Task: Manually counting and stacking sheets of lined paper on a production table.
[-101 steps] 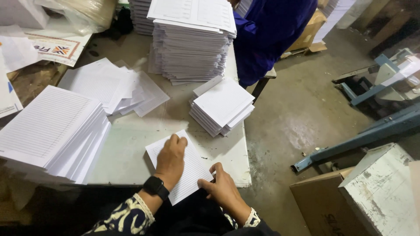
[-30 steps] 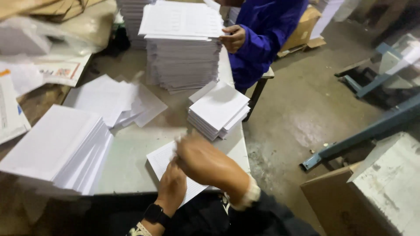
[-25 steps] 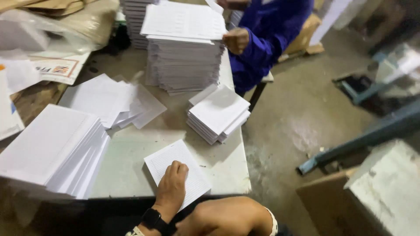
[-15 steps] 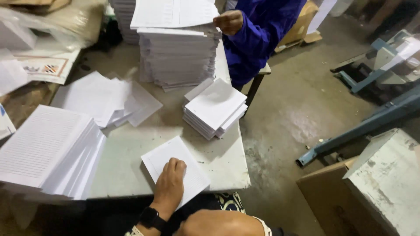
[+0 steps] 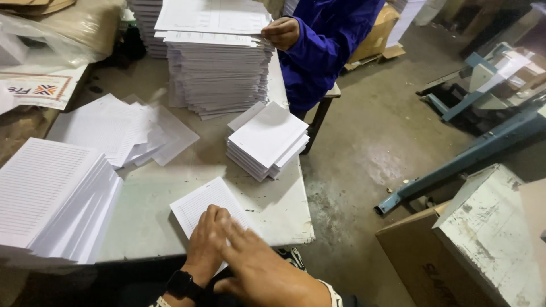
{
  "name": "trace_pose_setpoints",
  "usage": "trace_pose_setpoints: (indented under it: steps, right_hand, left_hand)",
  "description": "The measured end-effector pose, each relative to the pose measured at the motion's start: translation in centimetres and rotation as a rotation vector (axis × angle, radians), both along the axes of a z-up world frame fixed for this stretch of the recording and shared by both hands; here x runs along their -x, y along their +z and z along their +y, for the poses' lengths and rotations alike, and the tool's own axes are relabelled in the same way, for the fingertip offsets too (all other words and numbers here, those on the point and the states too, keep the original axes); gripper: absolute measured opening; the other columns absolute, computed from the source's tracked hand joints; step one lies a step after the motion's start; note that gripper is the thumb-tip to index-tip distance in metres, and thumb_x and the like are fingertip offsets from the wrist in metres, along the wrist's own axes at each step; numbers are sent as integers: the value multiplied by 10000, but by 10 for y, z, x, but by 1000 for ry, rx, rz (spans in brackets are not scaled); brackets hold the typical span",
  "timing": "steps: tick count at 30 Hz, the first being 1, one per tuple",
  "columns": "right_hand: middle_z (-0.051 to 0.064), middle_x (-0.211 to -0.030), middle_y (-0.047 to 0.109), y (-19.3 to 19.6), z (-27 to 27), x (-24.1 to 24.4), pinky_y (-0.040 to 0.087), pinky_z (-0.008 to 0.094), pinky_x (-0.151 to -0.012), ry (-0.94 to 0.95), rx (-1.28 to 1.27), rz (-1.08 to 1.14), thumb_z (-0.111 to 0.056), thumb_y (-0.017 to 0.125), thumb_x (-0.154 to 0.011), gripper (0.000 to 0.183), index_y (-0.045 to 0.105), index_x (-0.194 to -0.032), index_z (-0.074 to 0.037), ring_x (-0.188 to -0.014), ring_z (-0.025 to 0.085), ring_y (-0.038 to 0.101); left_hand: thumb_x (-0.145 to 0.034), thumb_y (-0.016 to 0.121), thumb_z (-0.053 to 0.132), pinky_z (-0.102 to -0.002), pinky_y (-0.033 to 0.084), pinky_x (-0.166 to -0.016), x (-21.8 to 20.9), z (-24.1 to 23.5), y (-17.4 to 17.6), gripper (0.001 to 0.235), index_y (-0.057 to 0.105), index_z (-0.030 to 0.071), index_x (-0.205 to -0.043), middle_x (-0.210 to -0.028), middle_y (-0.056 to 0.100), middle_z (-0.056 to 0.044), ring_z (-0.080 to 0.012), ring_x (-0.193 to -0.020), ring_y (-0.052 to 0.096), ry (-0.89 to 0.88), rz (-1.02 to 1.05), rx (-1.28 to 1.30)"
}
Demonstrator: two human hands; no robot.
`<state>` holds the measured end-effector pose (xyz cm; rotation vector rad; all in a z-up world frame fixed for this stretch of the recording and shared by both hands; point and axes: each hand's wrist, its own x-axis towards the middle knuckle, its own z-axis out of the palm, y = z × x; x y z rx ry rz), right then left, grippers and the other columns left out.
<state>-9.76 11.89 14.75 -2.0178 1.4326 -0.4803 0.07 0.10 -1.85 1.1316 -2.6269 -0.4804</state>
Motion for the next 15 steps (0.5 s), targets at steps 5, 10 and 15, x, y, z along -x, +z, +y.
trace_pose_setpoints:
  steps: [5,10,15]
  right_hand:
    - [275,-1571,24,19,-7,1,41,477,-1158,-214,-48,3,-413,498,-941,794,104,-1509,-22,-1470,376,-31]
    - [181,-1487,409,28,-23,-9,309,425,-1110,-339,89,-352,-439,461,-933,558,513,-1327,-46,-1394,307,375]
    - [223,-1116,543,-1,-39,-40,320,462,-1038,-252,175,-570,-330,523,-965,247,640,-1018,-119,-1183,343,476]
  left_hand:
    - [-896,521,117,-435,494,-627,7,2,-7,59,506,108,-953,-974,496,-56,-266,-816,534,45,192,11]
    - [-860,602,55,-364,469,-621,24,32,24,31,577,56,-878,-810,560,-92,-237,-712,544,304,722,-461]
    - [-827,675,0,-300,446,-616,35,35,61,39,642,10,-811,-663,618,-122,-210,-619,554,595,1209,-883]
